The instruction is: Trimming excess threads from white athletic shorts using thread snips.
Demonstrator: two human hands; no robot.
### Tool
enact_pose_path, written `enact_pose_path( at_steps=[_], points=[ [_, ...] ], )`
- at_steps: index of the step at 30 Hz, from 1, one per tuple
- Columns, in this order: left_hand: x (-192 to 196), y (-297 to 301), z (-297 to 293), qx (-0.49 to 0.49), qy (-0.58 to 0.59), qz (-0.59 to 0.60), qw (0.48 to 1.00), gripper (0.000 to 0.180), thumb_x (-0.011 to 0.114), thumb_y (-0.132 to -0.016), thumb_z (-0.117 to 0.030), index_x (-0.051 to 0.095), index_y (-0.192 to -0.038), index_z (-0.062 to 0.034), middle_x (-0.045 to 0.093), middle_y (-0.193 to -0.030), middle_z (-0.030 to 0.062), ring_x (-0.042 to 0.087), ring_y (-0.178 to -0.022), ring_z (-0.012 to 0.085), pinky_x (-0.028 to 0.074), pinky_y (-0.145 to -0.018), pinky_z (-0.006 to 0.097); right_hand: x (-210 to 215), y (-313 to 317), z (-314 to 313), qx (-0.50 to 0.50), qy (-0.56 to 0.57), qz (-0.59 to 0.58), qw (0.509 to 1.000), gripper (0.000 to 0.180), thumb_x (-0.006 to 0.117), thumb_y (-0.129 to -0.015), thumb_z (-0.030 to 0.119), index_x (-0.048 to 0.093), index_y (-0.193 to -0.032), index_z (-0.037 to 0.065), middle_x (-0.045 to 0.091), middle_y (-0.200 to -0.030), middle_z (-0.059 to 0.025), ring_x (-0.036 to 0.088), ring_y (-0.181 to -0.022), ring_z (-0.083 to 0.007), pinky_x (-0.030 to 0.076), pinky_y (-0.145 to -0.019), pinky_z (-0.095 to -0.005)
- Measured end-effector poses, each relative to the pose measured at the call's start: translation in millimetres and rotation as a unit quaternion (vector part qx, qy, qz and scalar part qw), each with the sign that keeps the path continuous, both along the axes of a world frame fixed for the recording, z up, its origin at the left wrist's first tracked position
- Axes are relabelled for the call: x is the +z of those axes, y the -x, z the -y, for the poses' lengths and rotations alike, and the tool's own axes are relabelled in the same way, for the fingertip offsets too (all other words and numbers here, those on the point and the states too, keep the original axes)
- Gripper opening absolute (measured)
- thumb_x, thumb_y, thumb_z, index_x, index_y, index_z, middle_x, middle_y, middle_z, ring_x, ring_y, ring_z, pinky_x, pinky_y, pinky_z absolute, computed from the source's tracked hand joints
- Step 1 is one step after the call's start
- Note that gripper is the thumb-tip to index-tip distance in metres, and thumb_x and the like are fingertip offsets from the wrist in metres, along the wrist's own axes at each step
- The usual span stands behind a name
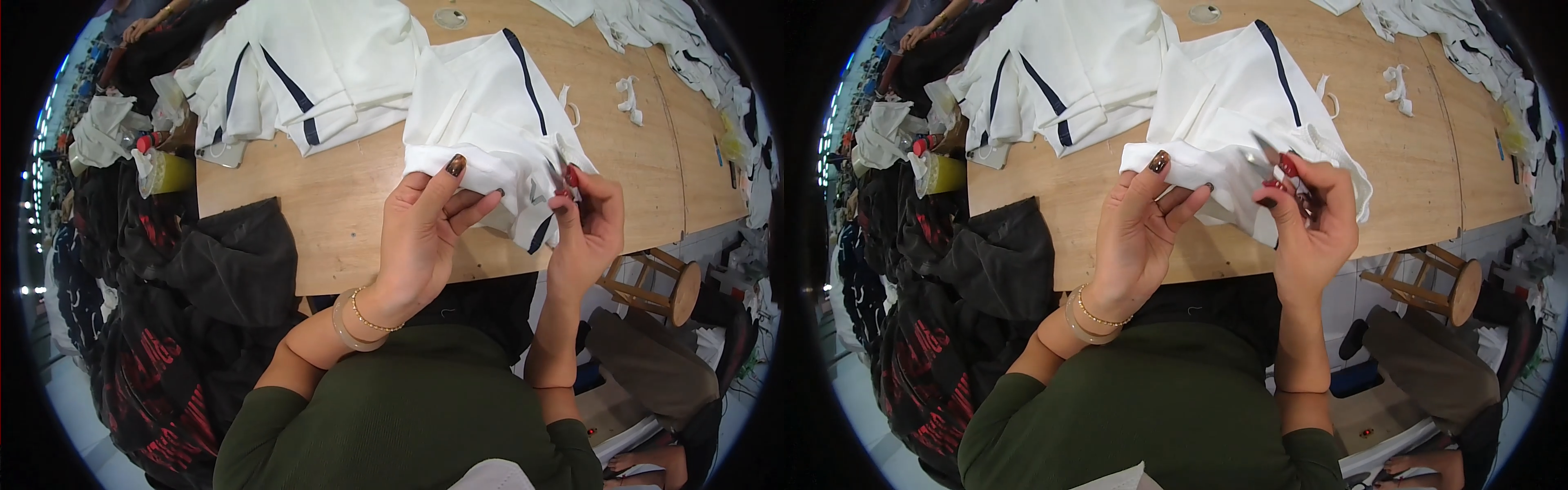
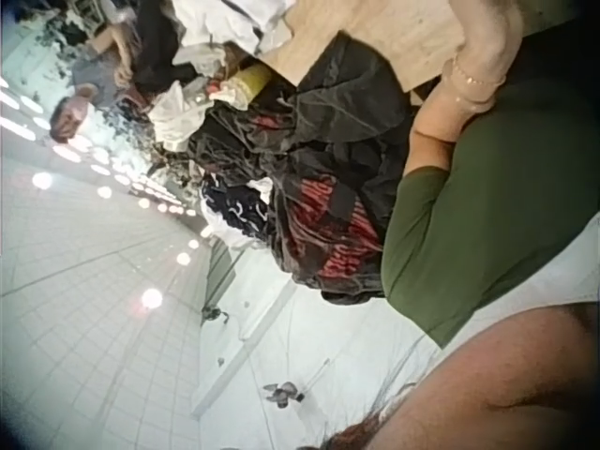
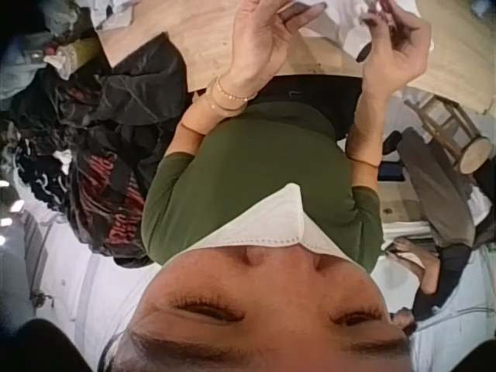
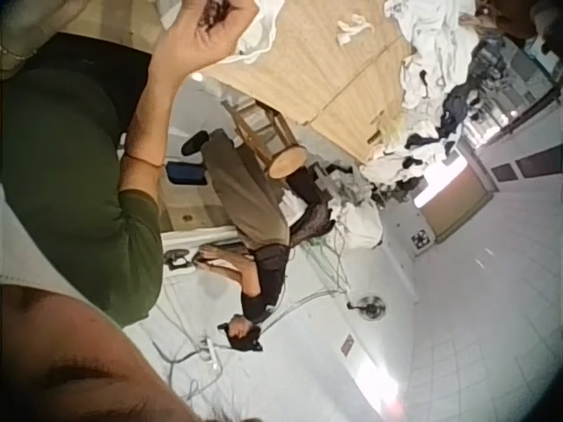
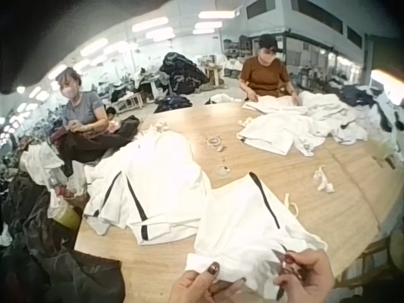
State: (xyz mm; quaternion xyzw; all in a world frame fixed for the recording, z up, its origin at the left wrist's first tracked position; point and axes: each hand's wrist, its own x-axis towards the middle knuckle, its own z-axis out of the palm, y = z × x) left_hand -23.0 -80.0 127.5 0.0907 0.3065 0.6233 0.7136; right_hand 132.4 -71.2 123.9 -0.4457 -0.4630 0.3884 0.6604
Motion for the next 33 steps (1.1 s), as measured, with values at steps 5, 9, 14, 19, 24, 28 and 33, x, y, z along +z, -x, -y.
enact_pose_path(
  at_steps=[5, 9, 14, 19, 24, 28, 33],
  points=[
    [15, -1, -7, -0.015, -0.018, -0.003, 1.0, 0.016, 0.055, -0.094, -0.013, 0.057, -0.103, 0.0005, 0.065, -0.099, 0.0105, 0.066, -0.09, 0.0197, 0.056, -0.085, 0.034, 1, -11, -4, -0.024, -0.103, 0.229, 0.968, 0.022, 0.074, -0.076, 0.001, 0.063, -0.095, -0.003, 0.063, -0.08, -0.007, 0.057, -0.069, -0.0118, 0.044, -0.058, -0.0212],
    [20, -5, -9, -0.01, -0.023, -0.005, 1.0, 0.017, 0.055, -0.094, -0.013, 0.057, -0.104, 0.0007, 0.065, -0.099, 0.0111, 0.066, -0.09, 0.0194, 0.056, -0.085, 0.034, 9, -11, -8, -0.037, -0.148, 0.326, 0.933, 0.031, 0.08, -0.067, 0.004, 0.064, -0.093, -0.002, 0.062, -0.075, -0.0087, 0.057, -0.066, -0.0187, 0.044, -0.057, -0.0249],
    [21, -7, -9, -0.013, -0.038, -0.005, 0.999, 0.017, 0.055, -0.093, -0.012, 0.057, -0.104, 0.001, 0.065, -0.099, 0.0113, 0.066, -0.089, 0.0195, 0.056, -0.085, 0.035, 15, -2, -10, -0.051, -0.171, 0.353, 0.919, 0.029, 0.081, -0.065, 0.003, 0.064, -0.088, -0.001, 0.062, -0.074, -0.0067, 0.057, -0.067, -0.0157, 0.043, -0.055, -0.0237],
    [21, -11, -10, 0.023, -0.061, -0.01, 0.998, 0.018, 0.054, -0.094, -0.011, 0.056, -0.106, 0.0015, 0.065, -0.1, 0.0116, 0.067, -0.09, 0.0205, 0.056, -0.086, 0.036, 18, 5, -6, 0.068, -0.024, -0.053, 0.996, 0.024, 0.059, -0.094, 0.022, 0.052, -0.102, 0.001, 0.052, -0.067, -0.0022, 0.041, -0.053, -0.005, 0.033, -0.046, -0.0202],
    [18, -14, -15, 0.056, -0.096, -0.012, 0.994, 0.02, 0.053, -0.095, -0.011, 0.055, -0.109, 0.002, 0.065, -0.103, 0.012, 0.067, -0.091, 0.0213, 0.055, -0.087, 0.036, 34, 15, 16, 0.163, 0.142, -0.045, 0.975, 0.023, 0.047, -0.099, 0.025, 0.051, -0.101, 0.002, 0.043, -0.061, 0.0018, 0.035, -0.049, -0.0028, 0.028, -0.045, -0.0192],
    [22, -14, -14, 0.043, -0.109, -0.013, 0.993, 0.021, 0.052, -0.095, -0.011, 0.054, -0.111, 0.002, 0.065, -0.104, 0.0117, 0.067, -0.092, 0.0212, 0.056, -0.086, 0.034, 36, 23, 22, 0.144, 0.159, 0.011, 0.977, 0.015, 0.053, -0.096, 0.016, 0.054, -0.091, 0.002, 0.043, -0.062, 0.0041, 0.035, -0.055, -0.0014, 0.027, -0.047, -0.0196],
    [17, -15, -13, 0.055, -0.106, -0.011, 0.993, 0.021, 0.053, -0.094, -0.01, 0.054, -0.112, 0.0016, 0.065, -0.104, 0.0114, 0.067, -0.091, 0.0192, 0.057, -0.084, 0.032, 34, 28, 18, 0.14, 0.129, 0.043, 0.981, 0.017, 0.049, -0.098, 0.016, 0.05, -0.089, 0.002, 0.039, -0.06, 0.0047, 0.032, -0.051, -0.001, 0.024, -0.046, -0.0179]
  ],
)
